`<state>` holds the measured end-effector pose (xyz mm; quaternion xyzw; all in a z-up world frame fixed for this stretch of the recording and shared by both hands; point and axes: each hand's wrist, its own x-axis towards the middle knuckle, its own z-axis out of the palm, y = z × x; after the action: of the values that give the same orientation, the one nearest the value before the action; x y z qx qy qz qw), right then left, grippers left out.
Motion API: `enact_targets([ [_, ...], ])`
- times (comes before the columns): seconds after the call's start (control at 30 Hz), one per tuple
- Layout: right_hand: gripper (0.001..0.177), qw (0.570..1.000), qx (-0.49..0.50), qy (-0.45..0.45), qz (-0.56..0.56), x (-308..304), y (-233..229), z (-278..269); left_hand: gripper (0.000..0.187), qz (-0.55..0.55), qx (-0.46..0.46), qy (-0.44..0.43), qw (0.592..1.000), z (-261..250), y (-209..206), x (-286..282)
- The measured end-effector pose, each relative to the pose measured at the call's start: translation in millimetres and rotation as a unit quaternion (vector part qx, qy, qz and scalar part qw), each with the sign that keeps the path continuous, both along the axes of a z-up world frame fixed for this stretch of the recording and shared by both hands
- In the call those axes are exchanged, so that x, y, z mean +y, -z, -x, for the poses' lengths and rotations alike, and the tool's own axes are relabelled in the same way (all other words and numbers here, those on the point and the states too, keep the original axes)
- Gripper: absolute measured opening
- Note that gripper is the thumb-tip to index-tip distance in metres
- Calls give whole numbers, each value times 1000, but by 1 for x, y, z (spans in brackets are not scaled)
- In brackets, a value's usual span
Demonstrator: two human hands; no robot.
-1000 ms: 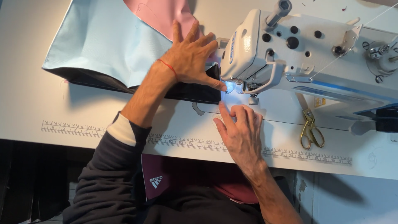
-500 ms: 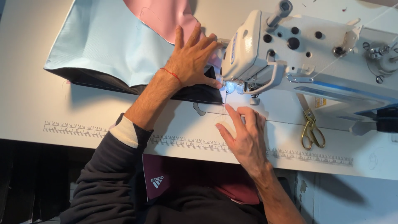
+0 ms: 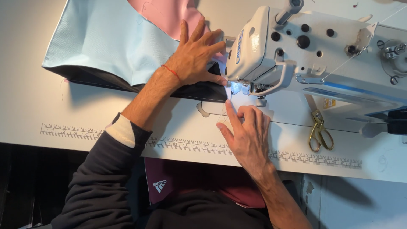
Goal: Sew pieces of leather together to assemble a bag using a sewing machine and scissors.
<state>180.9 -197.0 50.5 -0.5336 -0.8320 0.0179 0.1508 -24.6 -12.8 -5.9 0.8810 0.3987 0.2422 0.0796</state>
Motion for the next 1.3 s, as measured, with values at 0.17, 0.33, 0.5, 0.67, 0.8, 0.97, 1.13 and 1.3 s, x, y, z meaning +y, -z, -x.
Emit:
enact_targets([
  [0.17,62,1000,-1,2,-4,4,2,-1,91,26,18,10,999,-1,-8,7],
  [0.33,64,1000,5,7,1,10,2,-2,94,35,12,10,999,-1,-8,14],
  [0.5,59,999,28,22,29,18,3,-5,85,19,6,29,999,1,-2,26],
  [0.67,53,999,39,19,19,22,9,-9,85,30,13,38,999,0,-2,33],
  [0.8,53,998,30,28,37,22,3,-9,84,29,9,29,999,0,0,34],
  [0.97,53,999,30,28,17,12,-5,-17,78,34,-6,19,999,2,-8,36],
  [1.13,57,997,63,33,14,-12,-5,-43,75,33,-8,23,999,2,-1,39],
  [1.3,55,992,21,112,-54,-29,-4,-85,73,26,-10,35,999,3,-2,42],
])
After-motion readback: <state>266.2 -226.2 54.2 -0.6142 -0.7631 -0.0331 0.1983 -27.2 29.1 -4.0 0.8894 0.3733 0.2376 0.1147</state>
